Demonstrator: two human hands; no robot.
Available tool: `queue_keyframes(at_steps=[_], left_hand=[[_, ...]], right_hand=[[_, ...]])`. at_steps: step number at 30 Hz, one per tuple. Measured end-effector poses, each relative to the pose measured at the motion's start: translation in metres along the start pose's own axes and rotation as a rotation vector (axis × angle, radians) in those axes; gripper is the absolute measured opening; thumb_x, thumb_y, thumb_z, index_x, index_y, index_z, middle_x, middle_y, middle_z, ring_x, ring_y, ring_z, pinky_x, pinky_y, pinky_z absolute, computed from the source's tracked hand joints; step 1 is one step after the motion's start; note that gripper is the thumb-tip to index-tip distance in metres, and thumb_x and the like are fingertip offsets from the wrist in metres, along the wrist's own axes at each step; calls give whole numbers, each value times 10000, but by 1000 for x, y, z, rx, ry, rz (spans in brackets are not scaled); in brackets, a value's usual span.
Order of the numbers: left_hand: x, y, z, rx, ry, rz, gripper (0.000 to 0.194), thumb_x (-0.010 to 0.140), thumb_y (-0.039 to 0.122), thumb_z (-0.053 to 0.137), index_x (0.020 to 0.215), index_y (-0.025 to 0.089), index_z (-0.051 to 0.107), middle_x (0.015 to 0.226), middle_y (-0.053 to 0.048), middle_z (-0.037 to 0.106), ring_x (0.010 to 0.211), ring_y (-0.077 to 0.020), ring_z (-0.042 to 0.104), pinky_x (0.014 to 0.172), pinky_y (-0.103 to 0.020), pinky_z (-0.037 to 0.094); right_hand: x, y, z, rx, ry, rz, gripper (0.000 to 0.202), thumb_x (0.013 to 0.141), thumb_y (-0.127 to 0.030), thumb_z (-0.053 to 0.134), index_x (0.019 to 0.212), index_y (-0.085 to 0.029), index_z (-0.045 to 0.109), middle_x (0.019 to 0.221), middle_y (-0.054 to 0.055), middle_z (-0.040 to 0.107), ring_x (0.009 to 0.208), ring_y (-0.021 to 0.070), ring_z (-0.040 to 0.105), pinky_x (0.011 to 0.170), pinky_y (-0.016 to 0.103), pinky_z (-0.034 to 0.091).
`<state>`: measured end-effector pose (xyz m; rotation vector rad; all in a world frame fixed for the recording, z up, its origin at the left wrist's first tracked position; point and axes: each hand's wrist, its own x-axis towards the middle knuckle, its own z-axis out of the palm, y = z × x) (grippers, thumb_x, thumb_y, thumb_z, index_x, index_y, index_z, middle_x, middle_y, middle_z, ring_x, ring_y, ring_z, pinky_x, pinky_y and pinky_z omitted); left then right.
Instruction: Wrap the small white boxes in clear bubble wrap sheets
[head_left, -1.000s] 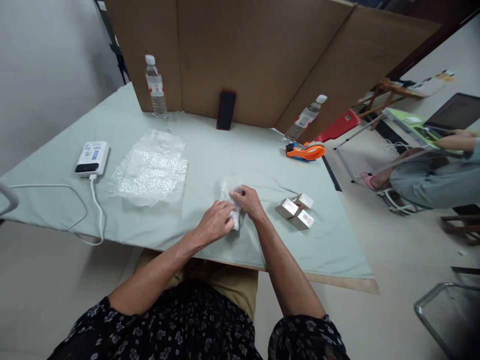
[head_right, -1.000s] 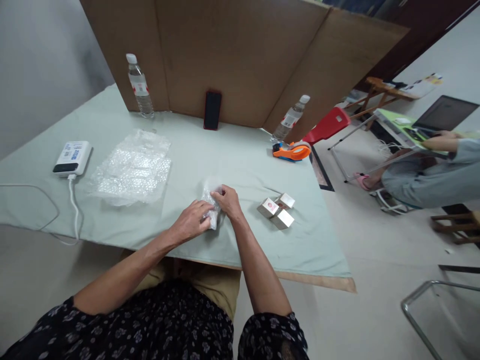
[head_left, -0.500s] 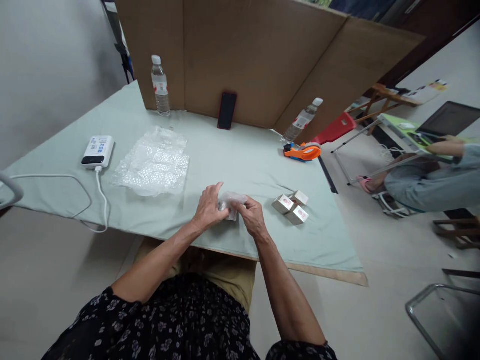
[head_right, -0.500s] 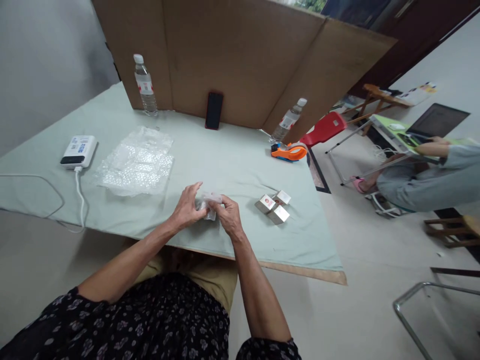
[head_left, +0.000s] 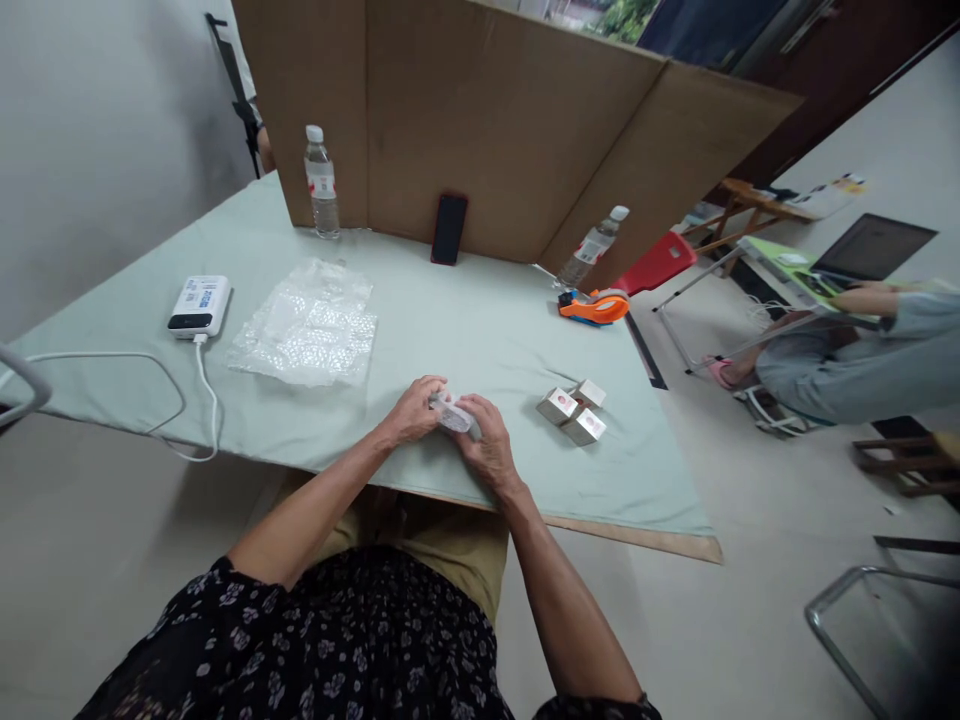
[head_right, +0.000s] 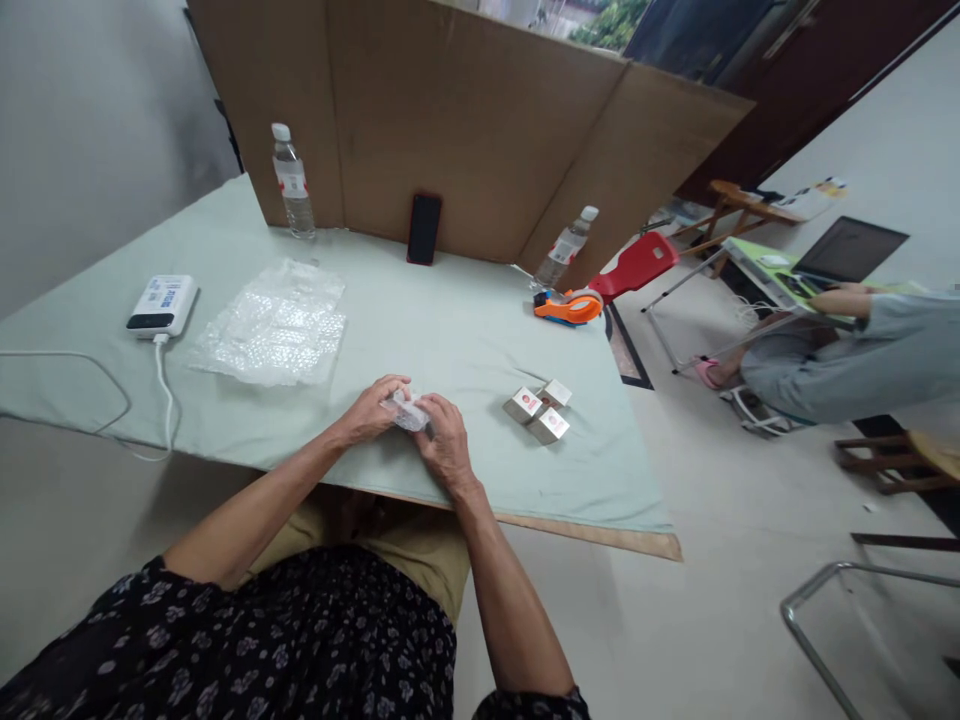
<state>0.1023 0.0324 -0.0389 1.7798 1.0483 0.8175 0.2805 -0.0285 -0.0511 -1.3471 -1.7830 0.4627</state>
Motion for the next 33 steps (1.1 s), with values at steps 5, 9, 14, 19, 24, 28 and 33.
queue_keyframes(at_steps=[5,9,14,19,24,28,33], left_hand=[[-10,-2,-15,-210,-174,-54,448,754,309,688,1169,148,632,1347,-137,588,1301,-306,509,1134,-451,349],[-22,-5,-12,-459,-215,-98,670,694,284,744,1311,146,523,1293,-130,619,1203,-275,580,1059,-431,428],[-22,-10,-4,-645,-143,-239,862,655,238,748,1427,106,388,1180,-153,658,1087,-261,630,935,-384,492],[-19,-13,-4,-694,-154,-260,862,643,182,704,1442,114,386,1174,-146,662,1101,-256,620,955,-380,473],[-22,-13,-4,-698,-142,-223,844,668,174,701,1452,136,392,1216,-142,631,1082,-236,619,928,-352,488],[-24,-12,-4,-727,-121,-231,824,705,232,732,1451,132,397,1123,-112,627,998,-216,626,825,-313,526],[-22,-14,-2,-778,-151,-237,833,728,300,750,1462,152,386,1104,-100,593,864,-178,617,711,-303,548]], right_hand=[[12,-3,5,401,-31,409,286,798,-465,626,886,-193,638,781,18,649,730,184,572,675,306,492],[10,-5,6,451,-98,518,379,812,-555,592,690,-201,534,604,-35,487,582,128,432,529,251,360],[10,-7,-4,249,-133,425,417,846,-576,542,671,-198,560,623,-27,488,630,136,425,570,259,337],[22,-5,-10,396,-73,490,407,816,-589,580,857,-195,673,733,5,607,691,161,507,595,266,390],[35,-5,5,572,-26,476,300,702,-482,725,752,-196,650,662,-21,572,615,133,464,598,268,392],[29,-7,7,559,20,441,242,750,-435,698,741,-201,637,667,-25,573,629,134,478,635,276,407],[33,-5,-2,466,-112,426,309,755,-470,709,905,-201,678,735,-6,635,677,157,539,650,286,429]])
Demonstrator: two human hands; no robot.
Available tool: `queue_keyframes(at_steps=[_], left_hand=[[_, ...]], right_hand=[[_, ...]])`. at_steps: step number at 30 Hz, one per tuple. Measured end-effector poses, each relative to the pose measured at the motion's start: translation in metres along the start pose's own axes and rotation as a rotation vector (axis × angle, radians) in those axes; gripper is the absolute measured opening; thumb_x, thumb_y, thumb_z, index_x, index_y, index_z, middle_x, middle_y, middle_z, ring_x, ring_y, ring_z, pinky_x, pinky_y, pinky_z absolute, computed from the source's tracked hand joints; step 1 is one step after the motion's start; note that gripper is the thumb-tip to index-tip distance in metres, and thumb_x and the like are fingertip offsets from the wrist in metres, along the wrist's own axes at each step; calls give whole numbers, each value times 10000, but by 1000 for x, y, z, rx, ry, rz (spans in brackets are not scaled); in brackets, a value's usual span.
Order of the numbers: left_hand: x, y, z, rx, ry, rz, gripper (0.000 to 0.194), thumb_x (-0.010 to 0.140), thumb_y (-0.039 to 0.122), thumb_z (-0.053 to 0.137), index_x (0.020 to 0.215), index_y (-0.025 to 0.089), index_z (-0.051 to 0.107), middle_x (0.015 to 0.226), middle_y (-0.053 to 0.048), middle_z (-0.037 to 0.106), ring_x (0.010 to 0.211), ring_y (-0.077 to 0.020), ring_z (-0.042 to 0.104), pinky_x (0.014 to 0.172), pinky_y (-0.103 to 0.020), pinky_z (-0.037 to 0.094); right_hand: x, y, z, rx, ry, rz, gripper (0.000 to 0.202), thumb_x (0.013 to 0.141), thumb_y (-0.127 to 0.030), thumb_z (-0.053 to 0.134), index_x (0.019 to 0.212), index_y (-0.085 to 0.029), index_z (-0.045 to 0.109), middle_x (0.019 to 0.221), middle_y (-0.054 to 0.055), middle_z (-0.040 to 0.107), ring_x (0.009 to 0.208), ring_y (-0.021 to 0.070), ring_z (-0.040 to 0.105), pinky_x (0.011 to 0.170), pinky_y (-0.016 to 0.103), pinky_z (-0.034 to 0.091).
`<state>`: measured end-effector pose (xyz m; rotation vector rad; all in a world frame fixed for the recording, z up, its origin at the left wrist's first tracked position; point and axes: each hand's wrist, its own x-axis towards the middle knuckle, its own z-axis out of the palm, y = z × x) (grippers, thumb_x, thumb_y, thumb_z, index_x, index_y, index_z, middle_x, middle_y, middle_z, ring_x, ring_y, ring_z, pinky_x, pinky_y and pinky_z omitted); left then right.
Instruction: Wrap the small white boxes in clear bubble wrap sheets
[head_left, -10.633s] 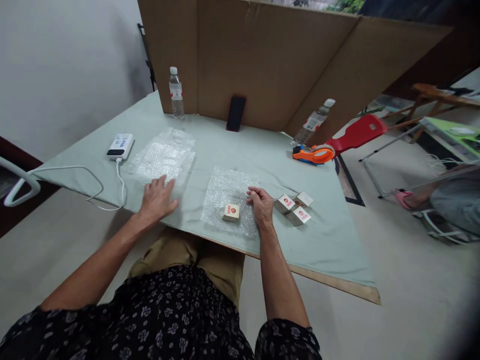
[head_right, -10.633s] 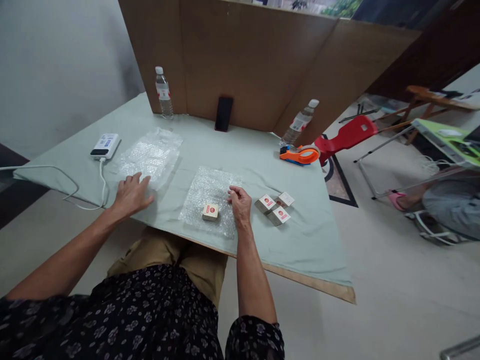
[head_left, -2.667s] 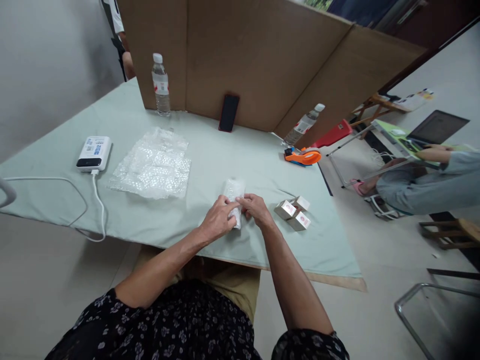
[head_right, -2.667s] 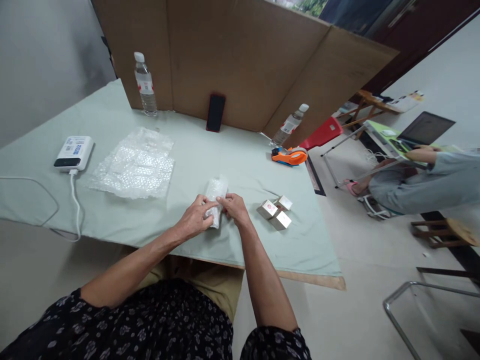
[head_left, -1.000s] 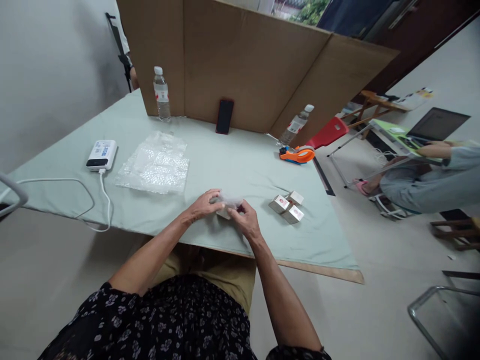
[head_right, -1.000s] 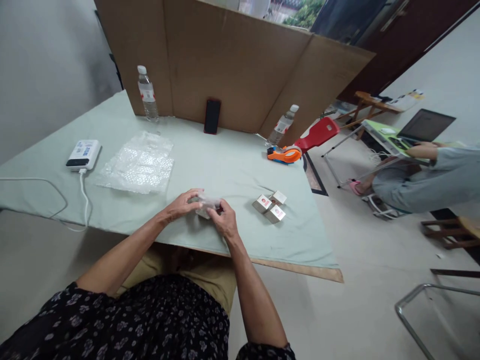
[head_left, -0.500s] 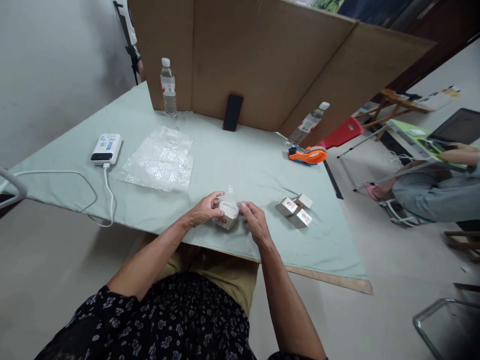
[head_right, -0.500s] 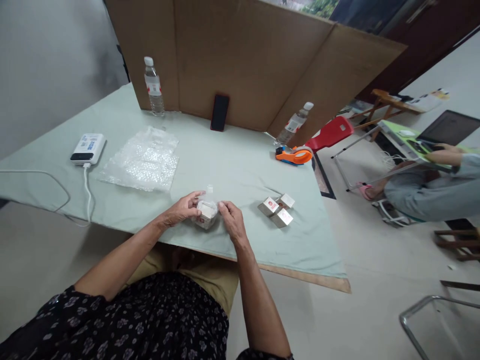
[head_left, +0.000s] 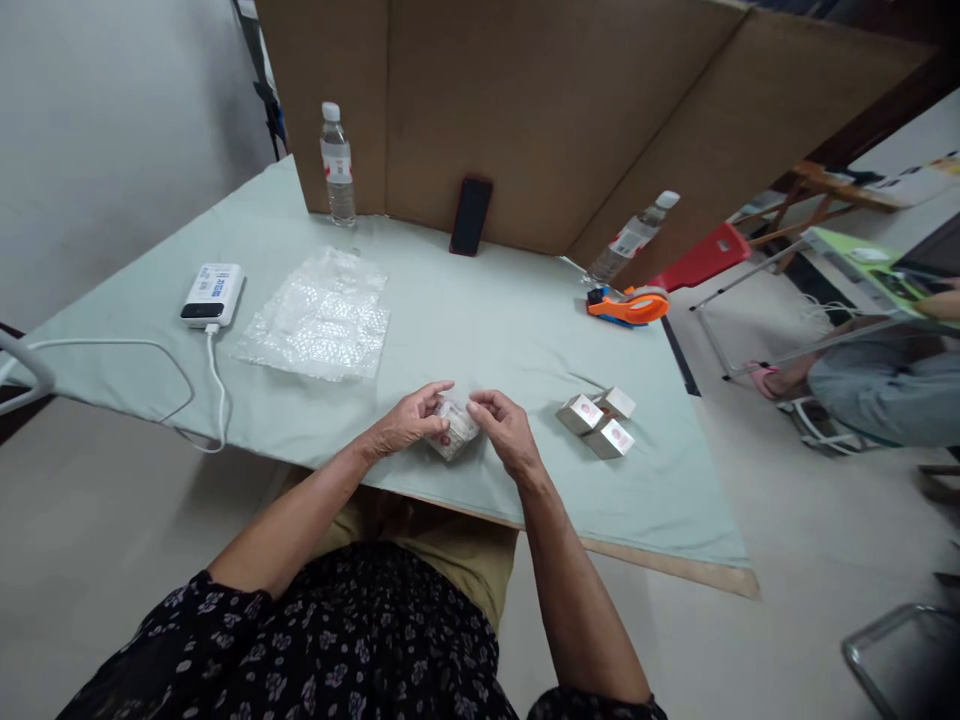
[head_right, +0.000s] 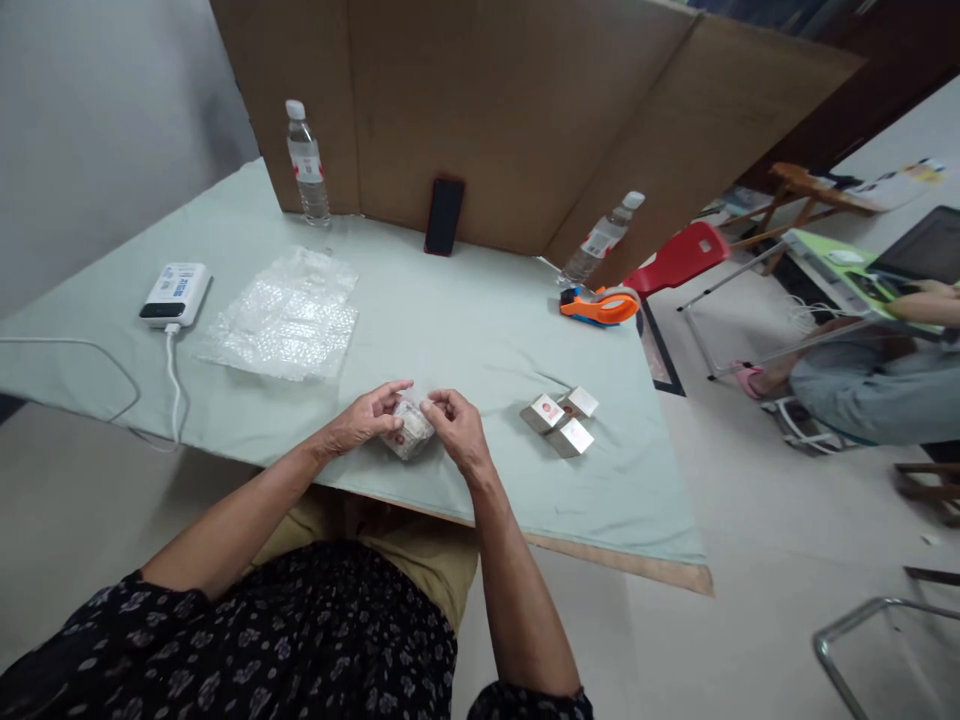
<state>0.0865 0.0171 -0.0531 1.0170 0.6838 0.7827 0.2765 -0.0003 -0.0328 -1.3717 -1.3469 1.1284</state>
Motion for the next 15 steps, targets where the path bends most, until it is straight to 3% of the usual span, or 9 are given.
queue_keyframes(at_steps=[5,10,15], left_hand=[[0,0,1,12,-1,45,785,755,303,741,1452,164,408,1083,-74,595,920,-161,596,800,-290,520],[1,-5,4,122,88,116,703,799,335,703,1420,133,442,962,-23,566,896,-132,569,837,-260,477],[4,-18,13,245,207,217,612,856,346,614,1406,135,448,994,-42,604,885,-145,578,858,-284,478]], right_hand=[[14,-6,5,-7,67,-71,246,759,-448,692,783,-203,680,745,6,652,726,170,570,727,311,469],[2,-12,12,-146,126,-186,181,787,-389,659,751,-216,698,846,42,677,830,198,607,767,326,472],[-10,-12,16,-276,136,-247,167,815,-367,622,761,-232,705,857,52,706,869,222,633,867,370,487]])
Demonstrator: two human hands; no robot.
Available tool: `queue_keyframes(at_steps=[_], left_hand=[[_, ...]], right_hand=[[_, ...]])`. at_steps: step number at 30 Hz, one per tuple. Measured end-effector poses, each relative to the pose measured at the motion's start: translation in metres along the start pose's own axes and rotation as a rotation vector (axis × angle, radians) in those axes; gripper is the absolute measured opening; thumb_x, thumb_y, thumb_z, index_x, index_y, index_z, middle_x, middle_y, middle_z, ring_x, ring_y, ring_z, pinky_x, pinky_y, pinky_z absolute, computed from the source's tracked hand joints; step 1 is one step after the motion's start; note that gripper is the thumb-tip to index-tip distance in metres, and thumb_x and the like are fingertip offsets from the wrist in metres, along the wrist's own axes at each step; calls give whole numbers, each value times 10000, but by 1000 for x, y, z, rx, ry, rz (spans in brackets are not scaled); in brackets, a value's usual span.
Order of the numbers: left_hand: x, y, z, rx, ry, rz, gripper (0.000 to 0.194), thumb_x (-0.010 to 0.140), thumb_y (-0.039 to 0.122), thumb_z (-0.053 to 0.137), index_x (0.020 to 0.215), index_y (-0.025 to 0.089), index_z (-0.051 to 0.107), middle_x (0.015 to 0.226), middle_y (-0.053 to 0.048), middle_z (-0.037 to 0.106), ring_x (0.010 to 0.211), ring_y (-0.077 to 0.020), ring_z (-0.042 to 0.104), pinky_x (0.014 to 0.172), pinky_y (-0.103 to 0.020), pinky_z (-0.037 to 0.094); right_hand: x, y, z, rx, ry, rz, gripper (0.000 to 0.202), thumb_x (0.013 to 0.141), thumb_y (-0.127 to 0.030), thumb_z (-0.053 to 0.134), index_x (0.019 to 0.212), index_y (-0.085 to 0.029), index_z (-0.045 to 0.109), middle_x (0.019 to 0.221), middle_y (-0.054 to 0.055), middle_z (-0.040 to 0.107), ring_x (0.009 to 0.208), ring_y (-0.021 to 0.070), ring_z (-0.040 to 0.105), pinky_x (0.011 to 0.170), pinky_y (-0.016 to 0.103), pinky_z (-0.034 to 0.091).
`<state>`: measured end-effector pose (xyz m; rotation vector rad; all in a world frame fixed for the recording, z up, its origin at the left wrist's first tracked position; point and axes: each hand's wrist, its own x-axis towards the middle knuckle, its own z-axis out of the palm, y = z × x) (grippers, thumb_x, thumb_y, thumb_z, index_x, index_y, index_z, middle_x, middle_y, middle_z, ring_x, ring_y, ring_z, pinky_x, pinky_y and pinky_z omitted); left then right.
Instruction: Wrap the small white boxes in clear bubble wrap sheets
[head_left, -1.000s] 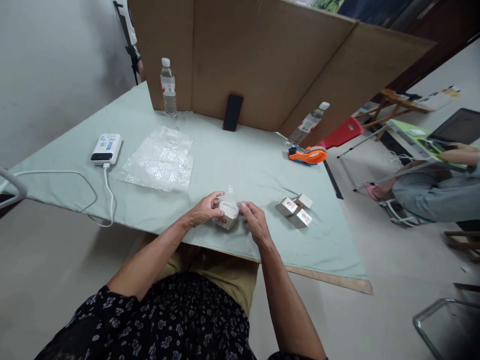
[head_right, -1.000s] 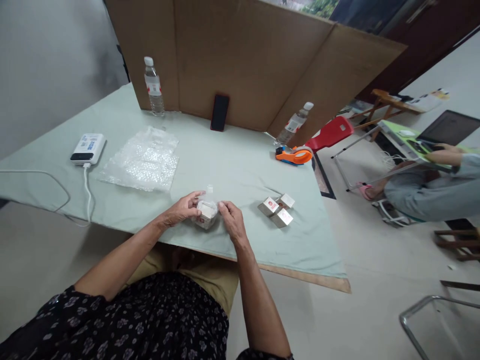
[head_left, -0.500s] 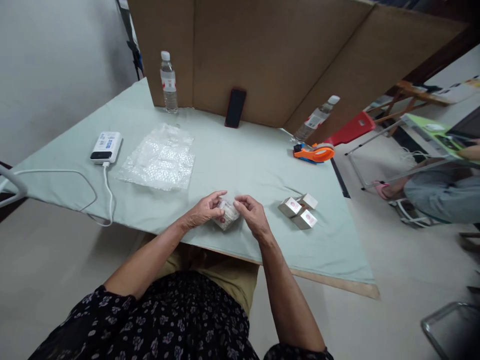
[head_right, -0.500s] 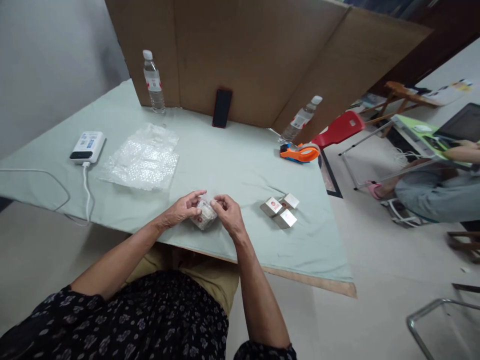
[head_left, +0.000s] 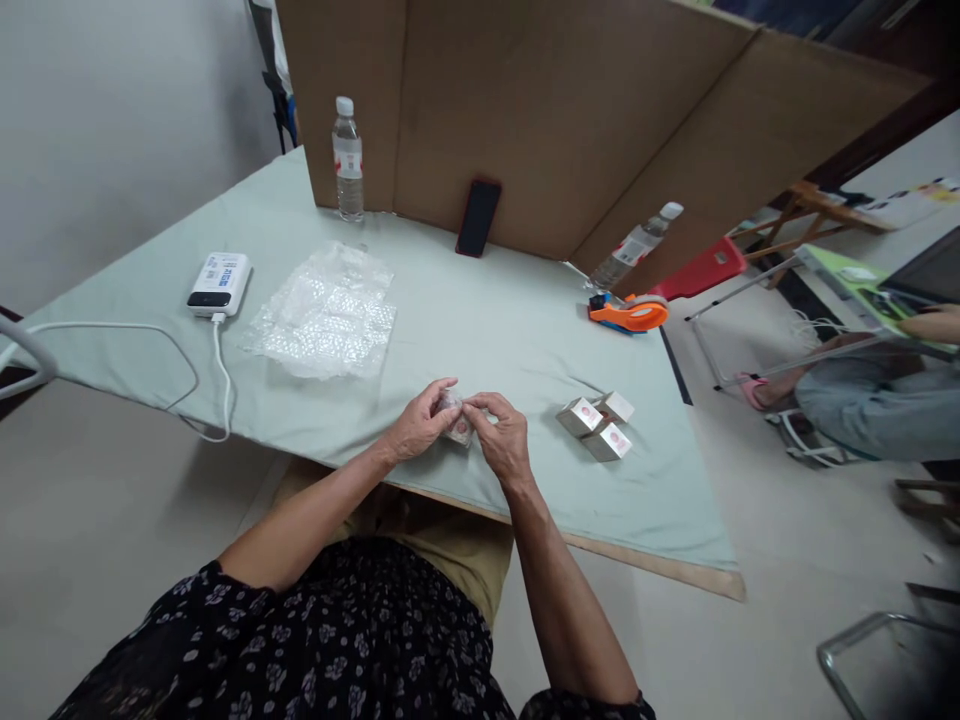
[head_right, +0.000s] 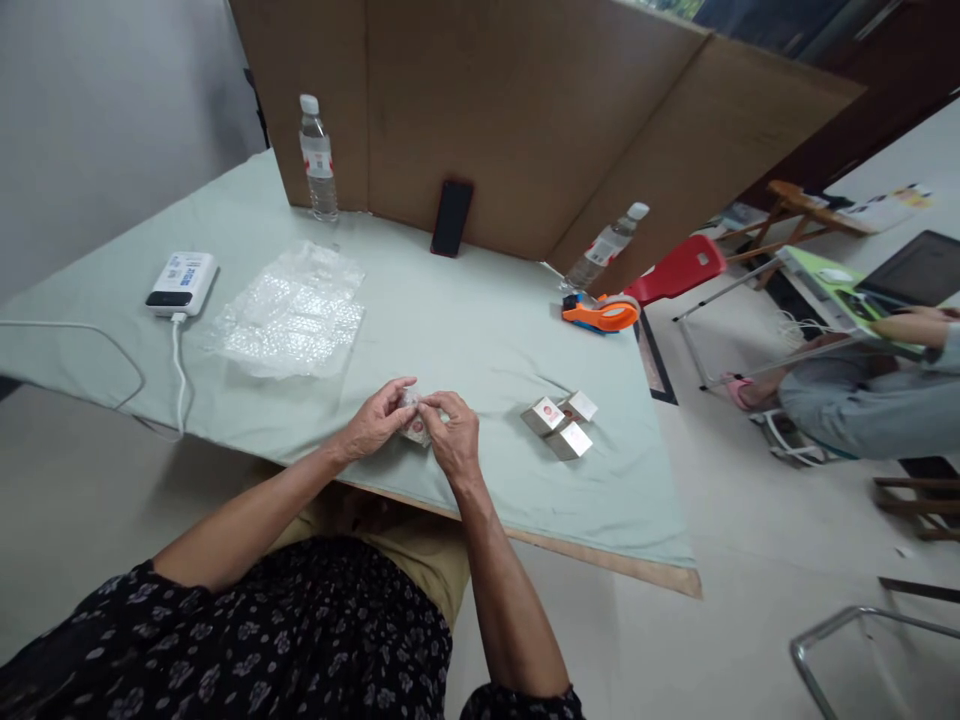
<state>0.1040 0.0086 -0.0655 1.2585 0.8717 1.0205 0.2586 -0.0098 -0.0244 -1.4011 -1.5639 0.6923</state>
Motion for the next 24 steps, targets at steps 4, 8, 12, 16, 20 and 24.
queue_keyframes(at_steps=[4,8,12,16,20,24], left_hand=[[-4,0,5,268,148,52,474,874,339,584,1312,156,570,1048,-71,642,961,-192,577,969,-352,451],[-5,2,-1,261,117,4,517,855,297,588,1348,146,545,1120,-92,640,958,-196,586,959,-362,462],[0,1,-7,86,51,-43,663,813,253,607,1435,118,423,1119,-92,621,909,-162,590,900,-327,474],[5,0,-9,38,67,-69,625,802,240,615,1396,136,452,1014,-48,616,878,-139,578,870,-294,462],[6,1,-9,47,77,-95,613,785,253,625,1370,143,475,987,-32,600,876,-139,569,849,-282,458],[6,3,-8,46,76,-100,608,777,275,630,1355,147,487,988,-33,599,875,-144,567,843,-285,453]], right_hand=[[-8,5,5,-57,6,-41,194,875,-359,573,842,-243,725,926,61,718,924,228,651,905,381,495],[-10,12,8,-107,7,-109,204,901,-347,560,889,-251,739,960,67,722,949,226,660,912,379,500],[-6,14,7,-138,15,-140,186,904,-333,576,895,-244,739,932,60,735,899,222,675,860,370,494],[-6,14,4,-262,9,-232,180,924,-303,573,877,-254,740,943,50,751,936,223,681,901,391,441],[-9,17,1,-373,-20,-311,160,931,-295,585,905,-262,740,1030,54,749,1007,226,666,925,400,408],[-12,17,1,-377,-27,-314,175,946,-295,554,954,-255,725,1037,61,744,1025,228,656,941,398,402]])
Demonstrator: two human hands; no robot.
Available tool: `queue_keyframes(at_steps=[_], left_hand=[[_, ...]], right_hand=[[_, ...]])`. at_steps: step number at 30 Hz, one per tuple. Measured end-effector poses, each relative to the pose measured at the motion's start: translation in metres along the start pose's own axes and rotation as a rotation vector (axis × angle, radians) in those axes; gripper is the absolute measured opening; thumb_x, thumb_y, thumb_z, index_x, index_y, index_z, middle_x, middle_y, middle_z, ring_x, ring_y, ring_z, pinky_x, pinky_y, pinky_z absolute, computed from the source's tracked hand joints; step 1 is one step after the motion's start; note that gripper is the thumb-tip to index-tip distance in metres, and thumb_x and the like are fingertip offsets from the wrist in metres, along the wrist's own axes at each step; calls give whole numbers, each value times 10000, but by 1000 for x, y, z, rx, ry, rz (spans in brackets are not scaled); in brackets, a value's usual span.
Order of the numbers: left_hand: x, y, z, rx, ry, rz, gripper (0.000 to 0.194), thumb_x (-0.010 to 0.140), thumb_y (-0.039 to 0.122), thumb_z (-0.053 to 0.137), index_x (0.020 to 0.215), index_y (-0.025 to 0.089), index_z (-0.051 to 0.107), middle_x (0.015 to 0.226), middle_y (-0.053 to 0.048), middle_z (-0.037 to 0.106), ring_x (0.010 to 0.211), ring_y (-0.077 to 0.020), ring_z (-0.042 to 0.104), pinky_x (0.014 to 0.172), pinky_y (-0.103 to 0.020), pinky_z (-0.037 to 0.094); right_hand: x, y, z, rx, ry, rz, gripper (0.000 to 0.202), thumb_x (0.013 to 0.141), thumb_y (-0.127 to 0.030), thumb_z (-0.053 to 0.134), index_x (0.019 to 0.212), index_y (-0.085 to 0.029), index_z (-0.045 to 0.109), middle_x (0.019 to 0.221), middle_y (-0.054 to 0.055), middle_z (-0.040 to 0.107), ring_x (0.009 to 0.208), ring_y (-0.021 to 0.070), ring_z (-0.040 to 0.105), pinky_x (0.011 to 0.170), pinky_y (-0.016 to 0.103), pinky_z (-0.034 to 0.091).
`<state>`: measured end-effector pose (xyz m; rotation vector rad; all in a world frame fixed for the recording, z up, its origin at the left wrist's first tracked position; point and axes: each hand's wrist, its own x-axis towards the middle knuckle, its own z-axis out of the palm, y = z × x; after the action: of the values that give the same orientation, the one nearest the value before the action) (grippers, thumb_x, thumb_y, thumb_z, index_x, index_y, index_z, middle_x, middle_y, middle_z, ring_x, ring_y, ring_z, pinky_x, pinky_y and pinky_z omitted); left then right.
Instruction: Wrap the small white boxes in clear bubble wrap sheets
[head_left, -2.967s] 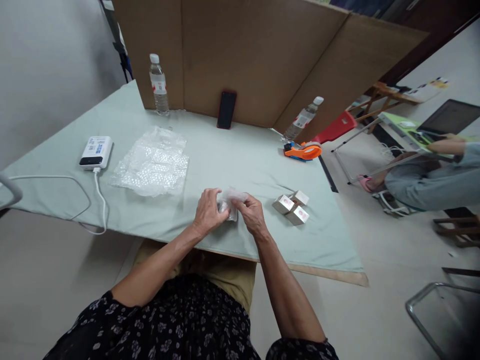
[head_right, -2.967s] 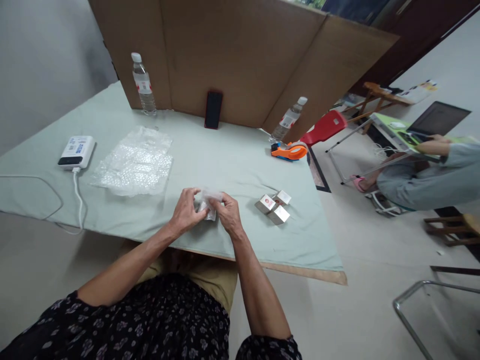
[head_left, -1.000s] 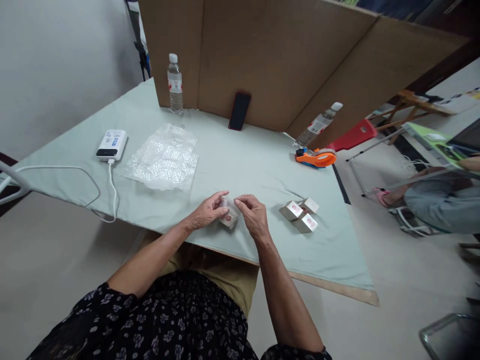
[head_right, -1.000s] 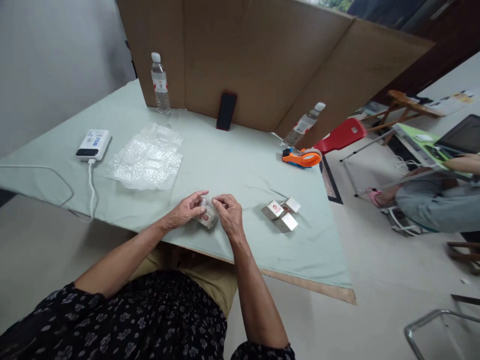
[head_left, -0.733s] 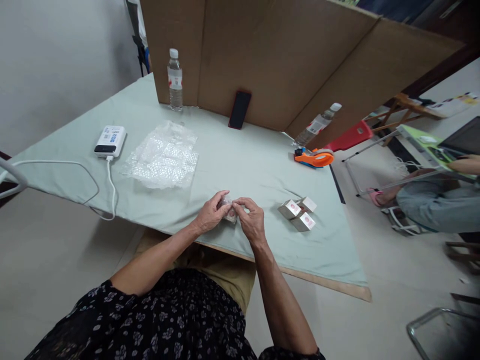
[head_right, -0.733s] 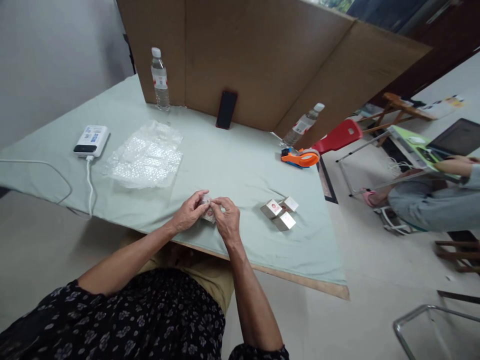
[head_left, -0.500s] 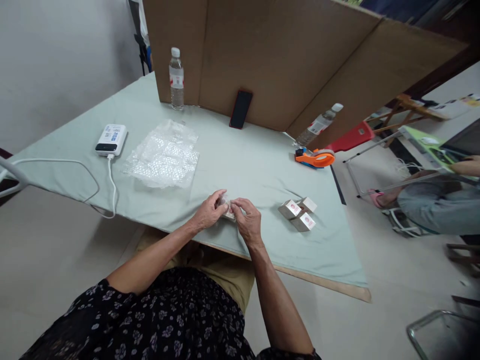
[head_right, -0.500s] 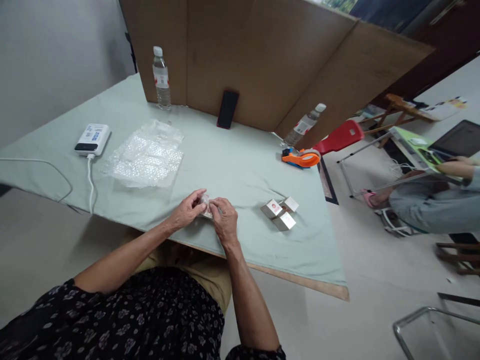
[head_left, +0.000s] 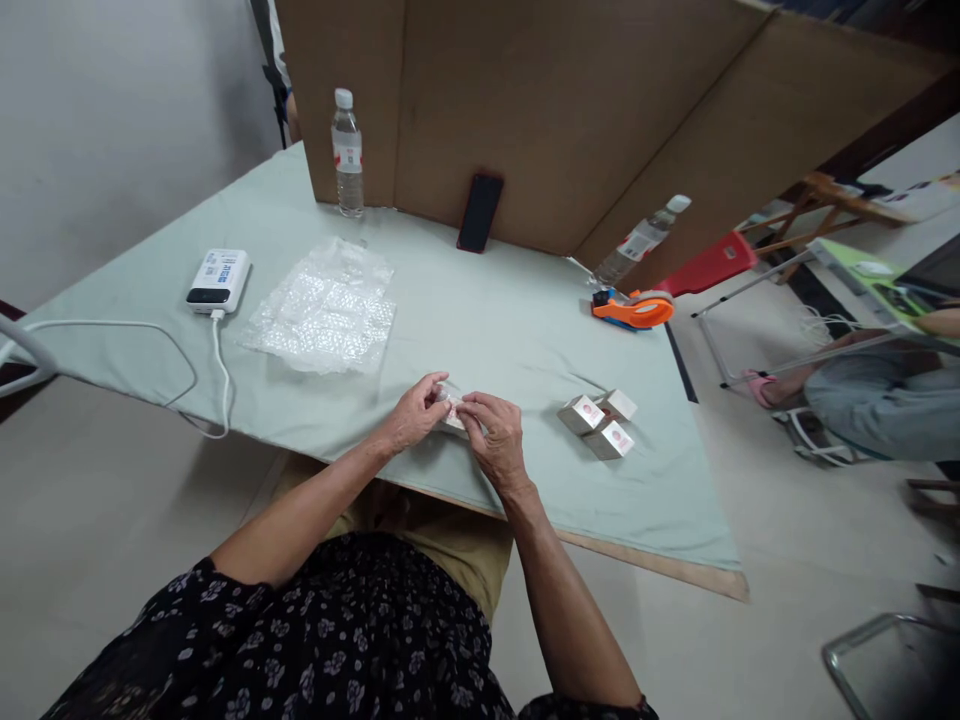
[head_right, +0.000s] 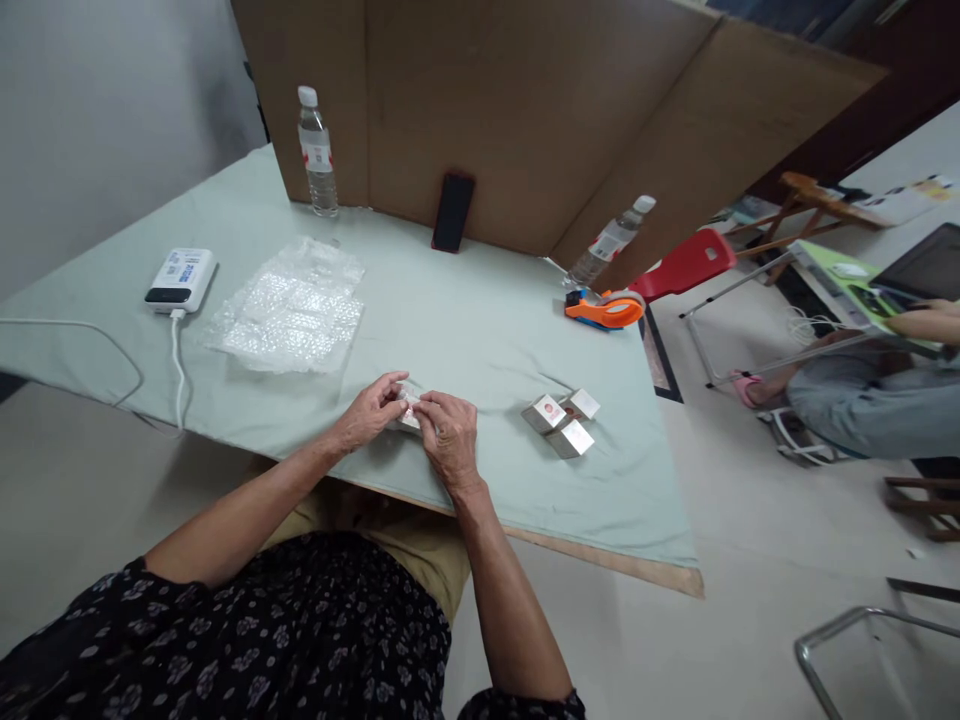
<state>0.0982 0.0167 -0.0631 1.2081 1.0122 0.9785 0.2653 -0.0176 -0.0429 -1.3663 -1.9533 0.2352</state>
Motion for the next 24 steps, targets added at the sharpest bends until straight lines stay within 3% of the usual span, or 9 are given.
queue_keyframes(at_steps=[4,8,10,13,17,20,24], left_hand=[[-2,2,0,-9,-8,9,593,782,290,631,1343,146,500,1016,-41,608,890,-147,568,853,-287,452],[-3,2,0,-14,-7,16,553,800,274,629,1326,151,515,999,-37,606,913,-150,575,888,-298,460],[-3,2,0,-17,8,11,546,806,269,627,1327,149,517,1013,-45,611,931,-157,584,894,-304,469],[-3,4,3,0,22,4,545,818,268,609,1335,127,514,1038,-65,617,944,-170,597,899,-318,483],[-6,7,6,160,73,56,554,844,303,593,1363,130,510,1128,-106,631,969,-200,608,914,-354,491],[-13,5,4,397,168,247,554,852,347,602,1368,166,515,1313,-141,574,1142,-257,562,1007,-414,458],[-21,-5,0,701,203,426,511,835,270,597,1332,166,538,1319,-155,570,1236,-299,498,1102,-492,380]], right_hand=[[1,-2,0,14,-10,53,203,942,-314,540,1060,-254,693,1055,68,732,1034,239,634,942,398,409],[3,-2,-6,-25,-61,16,179,935,-294,542,996,-258,706,1065,66,714,1065,241,601,949,400,399],[3,-1,-11,-45,-106,-6,193,903,-341,597,1046,-260,697,1161,78,681,1119,256,576,958,408,397],[3,-3,-18,-100,-189,-50,364,825,-405,684,1154,-254,647,1349,112,581,1237,300,508,982,430,385],[10,-5,-24,-165,-261,-83,310,813,-265,648,1121,-242,623,1164,96,669,1142,281,557,959,417,377],[26,17,-36,-177,-220,-71,270,796,-232,633,1066,-239,638,1082,81,700,1064,275,588,936,419,388],[61,84,-69,-218,-63,71,310,766,-282,663,1070,-224,657,1135,109,702,1080,310,589,957,461,406]])
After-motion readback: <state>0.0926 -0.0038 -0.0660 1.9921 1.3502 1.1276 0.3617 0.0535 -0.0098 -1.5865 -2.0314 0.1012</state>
